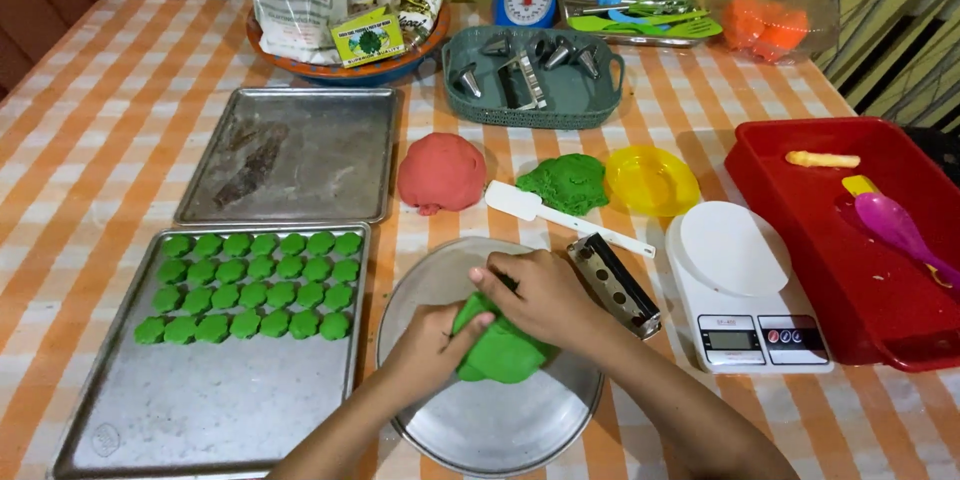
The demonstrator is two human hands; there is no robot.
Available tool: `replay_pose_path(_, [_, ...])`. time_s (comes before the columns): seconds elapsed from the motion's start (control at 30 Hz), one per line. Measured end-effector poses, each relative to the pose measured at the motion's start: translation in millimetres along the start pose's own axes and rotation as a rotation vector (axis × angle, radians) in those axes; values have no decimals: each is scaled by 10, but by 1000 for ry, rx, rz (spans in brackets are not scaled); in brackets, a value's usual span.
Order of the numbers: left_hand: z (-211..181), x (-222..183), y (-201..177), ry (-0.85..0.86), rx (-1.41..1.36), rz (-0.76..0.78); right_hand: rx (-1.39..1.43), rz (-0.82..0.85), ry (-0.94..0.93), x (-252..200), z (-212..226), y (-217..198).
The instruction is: The person is rolling small pieces of green dough into uniform balls and placing them onto a metal tray.
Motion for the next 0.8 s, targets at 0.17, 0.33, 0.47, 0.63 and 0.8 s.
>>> replay_pose_path(0.17, [63, 52, -119, -90, -154, -33, 3, 28, 110, 4, -277, 124])
replay_pose_path(0.33, [151, 143, -178, -22, -49, -90, 55, 42, 110, 30, -249, 248])
replay_pose_path(0.47, [-200, 91, -271, 51, 369, -134, 7, 93, 97, 29, -344, 337])
replay_pose_path(0.63, [-474, -16, -306, 298, 514, -307, -32, 42, -65, 99, -181, 254])
replay_pose_path(0.8, [-326, -41, -208, 403, 338, -367, 266, -37, -112, -41, -292, 438])
Point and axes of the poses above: each hand's wrist, its own x-axis towards the middle knuckle, its own y-axis out of the palm, z = x × y, the point moved 7 cm from there along x, towards the middle knuckle, and after that the axes turned 7 degrees about -y, right-handed, at the moved point
